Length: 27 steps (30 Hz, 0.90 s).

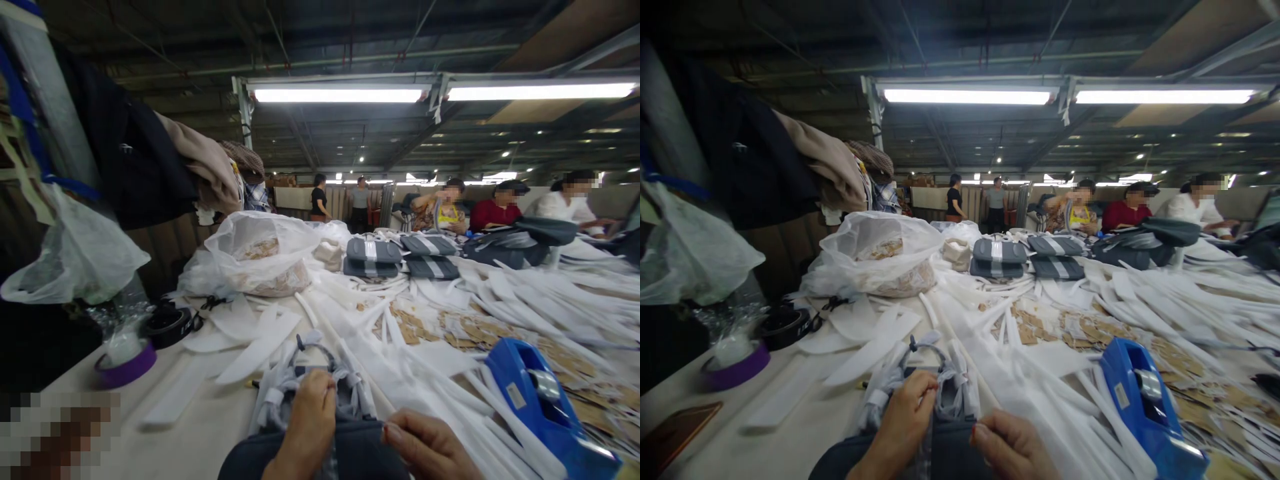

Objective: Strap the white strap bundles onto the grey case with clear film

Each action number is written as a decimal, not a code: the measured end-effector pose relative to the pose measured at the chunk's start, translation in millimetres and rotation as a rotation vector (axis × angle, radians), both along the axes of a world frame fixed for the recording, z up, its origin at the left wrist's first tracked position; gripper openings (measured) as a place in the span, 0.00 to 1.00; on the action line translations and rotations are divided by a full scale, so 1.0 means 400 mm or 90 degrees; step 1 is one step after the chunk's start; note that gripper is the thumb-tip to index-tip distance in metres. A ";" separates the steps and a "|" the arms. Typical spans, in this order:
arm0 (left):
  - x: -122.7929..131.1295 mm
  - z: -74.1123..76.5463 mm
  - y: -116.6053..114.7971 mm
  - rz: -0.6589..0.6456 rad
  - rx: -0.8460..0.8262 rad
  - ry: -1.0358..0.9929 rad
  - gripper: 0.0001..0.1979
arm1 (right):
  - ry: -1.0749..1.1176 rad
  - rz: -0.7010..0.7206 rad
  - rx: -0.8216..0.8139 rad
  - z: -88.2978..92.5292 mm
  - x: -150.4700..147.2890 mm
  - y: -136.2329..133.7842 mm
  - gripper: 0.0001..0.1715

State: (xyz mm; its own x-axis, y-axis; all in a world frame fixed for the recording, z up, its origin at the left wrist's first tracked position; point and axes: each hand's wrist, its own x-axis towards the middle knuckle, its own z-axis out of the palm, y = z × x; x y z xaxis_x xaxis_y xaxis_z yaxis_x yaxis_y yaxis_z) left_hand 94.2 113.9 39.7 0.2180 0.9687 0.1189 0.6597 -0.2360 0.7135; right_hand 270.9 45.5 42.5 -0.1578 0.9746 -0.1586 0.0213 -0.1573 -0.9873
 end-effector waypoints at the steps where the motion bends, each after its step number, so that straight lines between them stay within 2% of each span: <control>1: 0.003 -0.003 0.039 0.023 -0.009 0.059 0.15 | -0.037 -0.016 0.034 0.016 0.001 0.030 0.29; 5: 0.023 -0.030 0.150 0.058 -0.023 0.126 0.16 | -0.240 -0.062 0.203 0.074 -0.012 0.161 0.27; 7: 0.029 -0.040 0.172 0.064 -0.029 0.137 0.16 | -0.402 -0.074 0.302 0.091 -0.024 0.228 0.24; 9: 0.031 -0.046 0.179 0.073 -0.038 0.135 0.18 | -0.529 -0.065 0.356 0.098 -0.035 0.293 0.22; 13: 0.029 -0.052 0.178 0.111 -0.027 0.089 0.21 | -0.634 -0.014 0.345 0.081 -0.050 0.406 0.17; 17: 0.030 -0.061 0.175 0.142 -0.005 0.023 0.23 | -0.704 0.090 0.317 0.061 -0.068 0.480 0.14; 23: 0.039 -0.086 0.177 0.165 0.009 -0.061 0.26 | -0.687 0.316 0.288 0.061 -0.112 0.519 0.09; 27: 0.041 -0.082 0.188 0.169 -0.032 -0.089 0.24 | -0.650 0.383 0.274 0.059 -0.121 0.527 0.12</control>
